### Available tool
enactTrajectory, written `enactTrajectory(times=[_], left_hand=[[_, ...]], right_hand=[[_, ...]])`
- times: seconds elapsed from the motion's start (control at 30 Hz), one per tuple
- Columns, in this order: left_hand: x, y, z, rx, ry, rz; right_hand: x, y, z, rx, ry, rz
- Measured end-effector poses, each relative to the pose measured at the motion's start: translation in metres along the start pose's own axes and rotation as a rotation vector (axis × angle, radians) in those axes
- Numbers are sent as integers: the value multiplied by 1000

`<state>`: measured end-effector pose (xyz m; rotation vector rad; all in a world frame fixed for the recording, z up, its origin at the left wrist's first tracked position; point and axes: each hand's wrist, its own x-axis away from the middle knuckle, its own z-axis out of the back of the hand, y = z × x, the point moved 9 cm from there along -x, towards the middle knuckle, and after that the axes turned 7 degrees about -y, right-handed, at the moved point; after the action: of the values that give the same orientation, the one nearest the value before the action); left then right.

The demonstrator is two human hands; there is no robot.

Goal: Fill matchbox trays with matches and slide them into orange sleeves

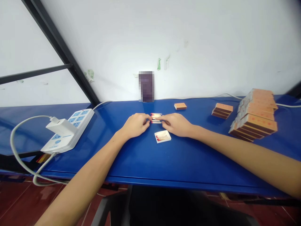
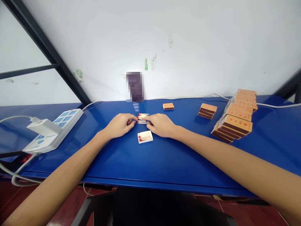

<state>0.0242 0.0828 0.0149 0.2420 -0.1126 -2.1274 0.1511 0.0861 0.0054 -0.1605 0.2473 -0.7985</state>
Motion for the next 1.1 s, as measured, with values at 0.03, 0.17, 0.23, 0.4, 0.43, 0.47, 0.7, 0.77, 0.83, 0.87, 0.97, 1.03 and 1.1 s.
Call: enactTrajectory(times=[0.03,0.17,0.23,0.4,0.43,0.47,0.7,0.77,0.83,0.87,0.97,1.03,1.1], left_hand=[[0,0,0,1,1,-3],[0,1,1,10,-2,-17],[0,2,1,14,-6,-24],[1,2,1,10,1,-6],[1,1,1,7,6,3],[1,1,2,4,11,12],[3,-3,1,-17,-8,67],[2,-3,0,-21,-19,72],[2,-3,0,-20,-26,74],[2,-3,0,-18,-28,74],[2,-2,0,-12,-34,70],[2,-2,0,-15,-33,67],[2,-1,1,-17,-28,64]], right_hand=[[0,0,0,-4,-6,-4],[0,0,0,-17,-19,-11],[0,0,0,-18,-21,-9],[1,5,3,37,29,-80],[2,7,5,51,47,-106],[3,9,6,64,62,-129],[4,13,6,101,54,-213],[4,14,6,107,55,-222],[4,14,7,112,60,-222],[4,14,7,113,60,-220],[4,15,6,107,53,-222],[3,15,6,100,51,-224],[3,15,5,97,51,-222]])
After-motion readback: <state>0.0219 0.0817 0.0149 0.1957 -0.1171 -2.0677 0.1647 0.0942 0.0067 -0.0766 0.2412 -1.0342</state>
